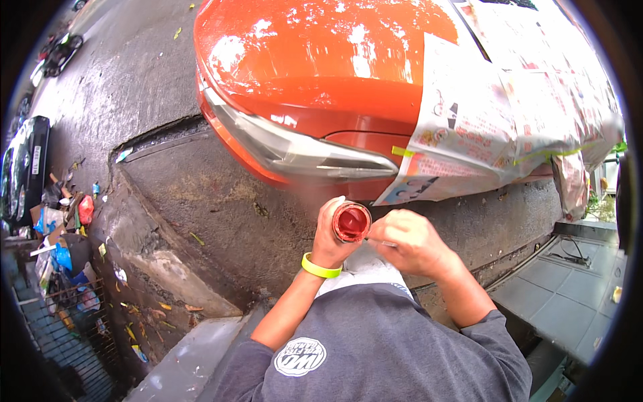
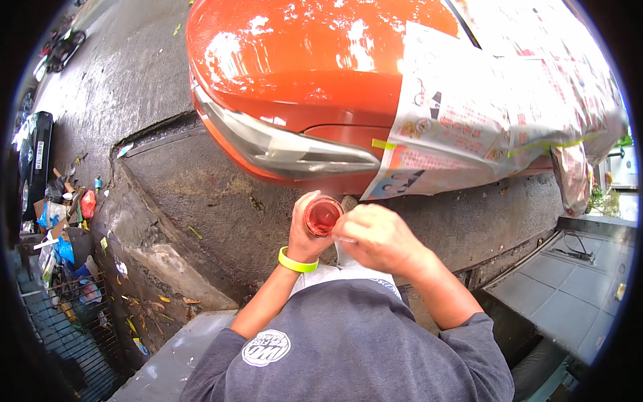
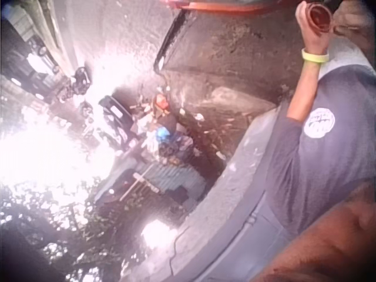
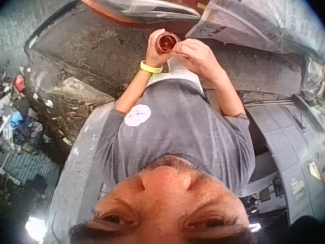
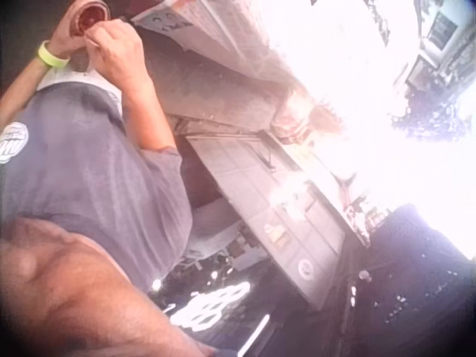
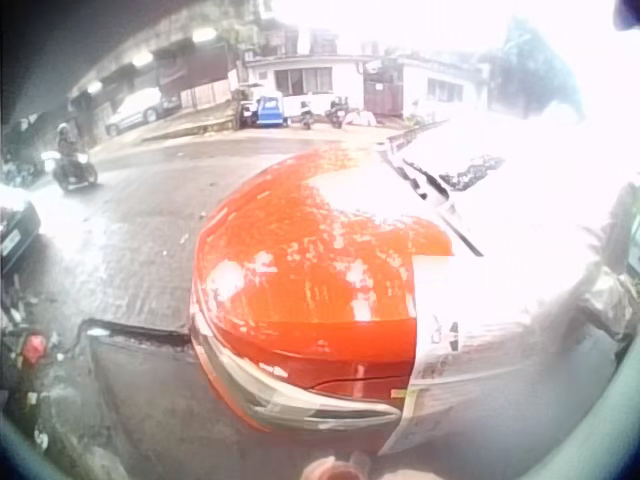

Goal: The person uses a small brush to apply red paint to the front bumper and side of a red car. The car is partially covered with newspaper and tape to protect other areas. The person repeatedly dips the brush into a small container of paint and applies it to specific spots on the vehicle's body.

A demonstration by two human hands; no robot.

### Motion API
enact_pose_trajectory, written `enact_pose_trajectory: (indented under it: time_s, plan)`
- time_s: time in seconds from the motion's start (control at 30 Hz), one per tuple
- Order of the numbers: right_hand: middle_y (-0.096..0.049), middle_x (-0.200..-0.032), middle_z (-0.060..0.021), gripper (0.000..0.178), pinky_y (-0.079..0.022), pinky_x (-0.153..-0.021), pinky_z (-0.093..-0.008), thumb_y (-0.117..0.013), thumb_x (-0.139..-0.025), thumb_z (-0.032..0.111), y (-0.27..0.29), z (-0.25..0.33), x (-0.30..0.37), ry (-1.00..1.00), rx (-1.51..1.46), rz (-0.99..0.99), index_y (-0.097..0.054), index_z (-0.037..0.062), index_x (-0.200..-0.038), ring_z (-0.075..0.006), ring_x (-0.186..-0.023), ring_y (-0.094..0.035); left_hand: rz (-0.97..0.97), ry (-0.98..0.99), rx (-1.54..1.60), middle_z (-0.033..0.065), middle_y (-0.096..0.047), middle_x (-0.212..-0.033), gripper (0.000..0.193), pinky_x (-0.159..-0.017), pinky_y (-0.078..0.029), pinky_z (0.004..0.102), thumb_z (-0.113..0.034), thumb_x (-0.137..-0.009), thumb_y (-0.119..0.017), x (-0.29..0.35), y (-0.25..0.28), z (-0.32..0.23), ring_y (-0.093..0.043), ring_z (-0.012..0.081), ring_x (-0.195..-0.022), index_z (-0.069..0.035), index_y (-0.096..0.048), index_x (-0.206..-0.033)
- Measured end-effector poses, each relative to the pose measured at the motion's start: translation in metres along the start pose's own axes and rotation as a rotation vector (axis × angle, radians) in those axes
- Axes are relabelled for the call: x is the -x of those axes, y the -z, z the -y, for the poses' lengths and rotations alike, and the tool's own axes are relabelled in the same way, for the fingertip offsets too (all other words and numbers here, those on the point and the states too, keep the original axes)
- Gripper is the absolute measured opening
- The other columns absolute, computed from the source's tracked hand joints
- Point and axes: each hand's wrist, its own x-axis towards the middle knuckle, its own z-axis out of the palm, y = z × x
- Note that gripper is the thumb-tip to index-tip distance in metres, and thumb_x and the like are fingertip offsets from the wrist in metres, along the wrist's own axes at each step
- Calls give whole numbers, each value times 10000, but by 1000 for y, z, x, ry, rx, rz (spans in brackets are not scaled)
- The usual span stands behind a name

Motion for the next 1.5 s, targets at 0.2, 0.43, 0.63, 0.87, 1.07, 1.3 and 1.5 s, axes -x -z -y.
enact_pose_trajectory:
  time_s: [0.2, 0.43, 0.63, 0.87, 1.07, 1.3, 1.5]
  plan:
    - [-727, -958, -66, 236, -581, -746, -399, -813, -750, 24, 25, -47, -43, 57, 0, -114, -702, 69, -953, -273, -851, -712, -40, 8, -41, 203, -580, -1402, 901, -1107, -476, 500, -175, -696, -958, -75, -20, 11, -567, 420, -1308, -22, -486, -1449]
    - [-727, -938, -63, 250, -582, -722, -380, -835, -754, 28, 35, -82, -66, 8, 0, -192, -715, 78, -967, -258, -808, -717, 36, 62, -24, 196, -603, -1362, 882, -1099, -475, 504, -130, -690, -959, -115, -30, 24, -584, 421, -1282, -14, -495, -1432]
    - [-723, -971, -101, 250, -573, -721, -410, -809, -777, -14, 50, -105, -76, -78, 20, -220, -678, 45, -982, -301, -824, -706, 90, 17, -61, 208, -604, -1356, 865, -1075, -483, 499, -130, -705, -952, -139, -34, 27, -589, 424, -1259, -10, -498, -1432]
    - [-682, -934, -64, 131, -535, -756, -299, -680, -1030, 130, 36, -119, -68, -774, -462, -394, -647, 6, -1058, -121, -844, -647, 135, 103, 7, 175, -624, -1304, 760, -1079, -464, 486, -161, -695, -926, -161, -34, 21, -577, 398, -1244, -35, -563, -1351]
    - [-678, -1033, 12, 229, -547, -795, -250, -617, -1098, 235, 24, -151, -84, -748, -686, -593, -647, 38, -1211, -56, -905, -635, 195, 214, 52, 141, -633, -1291, 734, -1064, -486, 448, -104, -663, -911, -170, -32, 22, -609, 339, -1217, -55, -591, -1322]
    - [-690, -1019, 31, 174, -463, -774, -255, -581, -1118, 193, 37, -172, -101, -623, -845, -737, -669, 88, -1226, -59, -887, -596, 187, 281, 89, 153, -615, -1295, 793, -1064, -493, 442, -100, -639, -921, -169, -38, 23, -617, 327, -1222, -35, -576, -1350]
    - [-724, -1061, 17, 175, -501, -783, -267, -578, -1120, 209, 42, -191, -92, -629, -851, -823, -674, 91, -1204, -69, -888, -632, 136, 276, 129, 139, -616, -1290, 768, -1063, -491, 445, -101, -661, -904, -168, -42, 26, -592, 331, -1222, -41, -549, -1339]
